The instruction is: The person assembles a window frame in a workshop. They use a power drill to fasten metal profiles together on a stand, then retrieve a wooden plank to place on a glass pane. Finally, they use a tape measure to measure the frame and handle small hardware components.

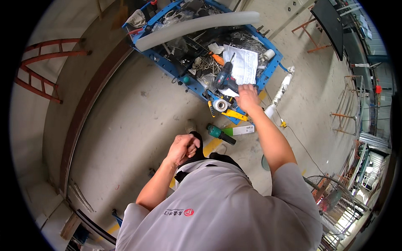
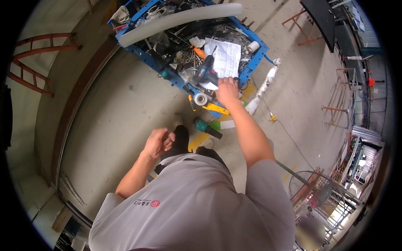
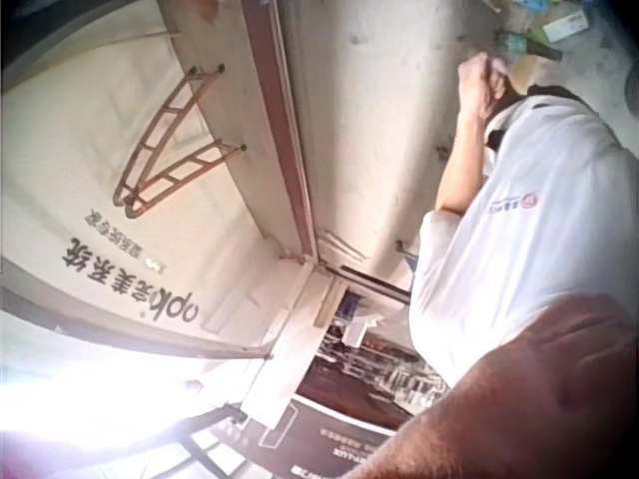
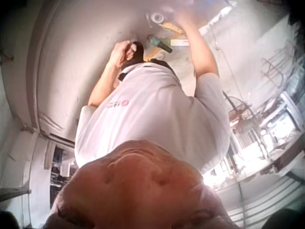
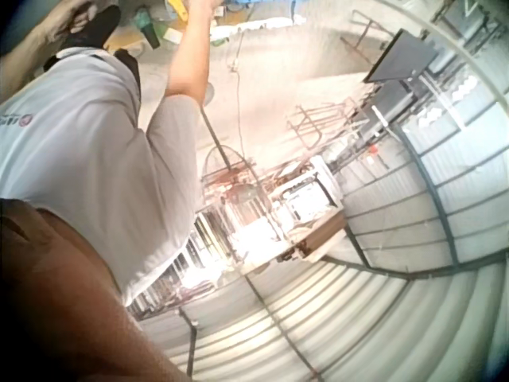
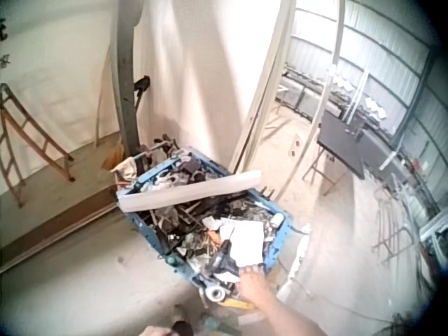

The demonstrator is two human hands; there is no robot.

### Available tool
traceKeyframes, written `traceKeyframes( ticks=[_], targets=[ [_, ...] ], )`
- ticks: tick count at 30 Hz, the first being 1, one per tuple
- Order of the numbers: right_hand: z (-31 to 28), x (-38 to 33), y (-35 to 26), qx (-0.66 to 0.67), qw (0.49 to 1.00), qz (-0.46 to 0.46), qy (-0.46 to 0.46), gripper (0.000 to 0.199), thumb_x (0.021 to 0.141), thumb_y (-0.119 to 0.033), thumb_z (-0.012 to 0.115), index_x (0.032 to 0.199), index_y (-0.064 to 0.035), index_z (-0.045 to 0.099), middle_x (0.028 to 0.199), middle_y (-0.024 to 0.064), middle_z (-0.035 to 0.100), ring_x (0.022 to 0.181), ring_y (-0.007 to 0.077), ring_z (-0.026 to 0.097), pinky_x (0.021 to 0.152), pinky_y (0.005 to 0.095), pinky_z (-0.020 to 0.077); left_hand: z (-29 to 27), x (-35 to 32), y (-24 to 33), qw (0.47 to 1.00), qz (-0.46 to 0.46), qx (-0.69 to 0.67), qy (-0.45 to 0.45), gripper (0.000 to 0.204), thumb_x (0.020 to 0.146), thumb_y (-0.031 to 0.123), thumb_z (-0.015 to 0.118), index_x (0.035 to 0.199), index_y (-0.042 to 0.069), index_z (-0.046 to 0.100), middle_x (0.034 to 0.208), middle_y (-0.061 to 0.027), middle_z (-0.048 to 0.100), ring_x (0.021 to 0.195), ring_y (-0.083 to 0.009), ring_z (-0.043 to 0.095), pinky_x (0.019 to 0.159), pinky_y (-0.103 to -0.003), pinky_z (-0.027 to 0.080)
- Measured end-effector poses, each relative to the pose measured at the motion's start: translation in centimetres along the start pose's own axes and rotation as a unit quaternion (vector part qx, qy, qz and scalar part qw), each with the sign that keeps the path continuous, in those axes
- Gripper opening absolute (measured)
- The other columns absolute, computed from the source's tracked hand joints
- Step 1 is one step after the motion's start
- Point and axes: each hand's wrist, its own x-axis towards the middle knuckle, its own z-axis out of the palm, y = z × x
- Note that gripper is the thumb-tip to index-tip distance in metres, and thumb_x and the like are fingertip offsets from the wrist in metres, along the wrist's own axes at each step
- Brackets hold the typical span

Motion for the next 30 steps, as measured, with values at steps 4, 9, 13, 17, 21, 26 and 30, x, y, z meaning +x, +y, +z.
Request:
traceKeyframes(
  ticks=[4, 9, 13, 17, 21, 26, 30],
  targets=[
    [3.5, 1.9, 0.0, -0.065, 0.998, 0.007, -0.023, 0.036, 0.084, -0.015, 0.065, 0.118, -0.0049, 0.059, 0.121, 0.015, 0.062, 0.12, 0.033, 0.053, 0.106, 0.0496, 0.035, -2.4, -0.7, -0.8, 0.999, 0.012, -0.038, 0.012, 0.044, 0.102, 0.023, 0.039, 0.078, -0.006, 0.061, 0.052, -0.0032, 0.037, 0.047, -0.0133, 0.034, 0.047, -0.029, 0.032],
    [4.2, 3.2, -1.5, -0.05, 0.998, 0.045, -0.008, 0.044, 0.089, -0.009, 0.053, 0.132, -0.0029, 0.048, 0.125, 0.0154, 0.062, 0.123, 0.0309, 0.054, 0.114, 0.0534, 0.026, -0.5, -2.8, 0.1, 0.994, 0.042, 0.079, 0.055, 0.039, 0.099, 0.02, 0.042, 0.082, -0.006, 0.064, 0.056, -0.0034, 0.042, 0.053, -0.014, 0.038, 0.052, -0.029, 0.035],
    [4.7, 4.1, -1.5, -0.073, 0.996, 0.048, -0.016, 0.042, 0.094, -0.013, 0.049, 0.135, -0.0022, 0.05, 0.125, 0.0124, 0.064, 0.122, 0.0268, 0.055, 0.115, 0.0558, 0.0243, -0.4, -3.4, 1.0, 0.983, 0.033, 0.168, 0.071, 0.036, 0.098, 0.019, 0.044, 0.084, -0.005, 0.067, 0.055, -0.0025, 0.045, 0.052, -0.0132, 0.039, 0.052, -0.029, 0.034],
    [5.2, 5.1, -0.9, -0.081, 0.994, 0.068, 0.002, 0.032, 0.091, -0.014, 0.054, 0.119, -0.0032, 0.061, 0.115, 0.0137, 0.068, 0.114, 0.0267, 0.06, 0.111, 0.051, 0.03, 0.4, -1.2, 5.4, 0.974, -0.007, 0.227, 0.001, 0.031, 0.092, 0.019, 0.051, 0.086, -0.005, 0.069, 0.059, -0.0045, 0.052, 0.052, -0.0123, 0.042, 0.05, -0.027, 0.034],
    [4.2, 6.1, -0.6, -0.057, 0.996, 0.054, -0.051, 0.021, 0.086, -0.012, 0.057, 0.105, -0.0058, 0.064, 0.104, 0.0127, 0.071, 0.106, 0.0252, 0.064, 0.099, 0.0422, 0.0389, 1.4, 6.4, 11.9, 0.947, 0.008, 0.313, -0.069, 0.033, 0.085, 0.026, 0.064, 0.097, -0.005, 0.07, 0.063, 0.0, 0.055, 0.053, -0.0071, 0.046, 0.048, -0.023, 0.037],
    [-2.8, 1.5, -1.9, -0.005, 0.99, 0.128, 0.055, 0.032, 0.08, -0.015, 0.067, 0.109, -0.0016, 0.063, 0.097, 0.0147, 0.068, 0.1, 0.0291, 0.061, 0.097, 0.0408, 0.0397, 6.1, 19.4, 22.0, 0.863, 0.076, 0.493, -0.078, 0.035, 0.085, 0.025, 0.067, 0.108, -0.001, 0.073, 0.074, -0.0022, 0.064, 0.063, -0.0082, 0.054, 0.056, -0.025, 0.045],
    [-5.7, -6.7, -6.9, 0.106, 0.926, 0.303, 0.198, 0.05, 0.073, -0.017, 0.076, 0.116, 0.0018, 0.06, 0.098, 0.0176, 0.065, 0.095, 0.0359, 0.059, 0.091, 0.0467, 0.0423, 11.7, 33.9, 24.3, 0.746, 0.141, 0.631, -0.157, 0.046, 0.084, 0.029, 0.07, 0.117, -0.003, 0.069, 0.079, -0.0109, 0.068, 0.072, -0.0144, 0.06, 0.071, -0.032, 0.051]
  ],
)
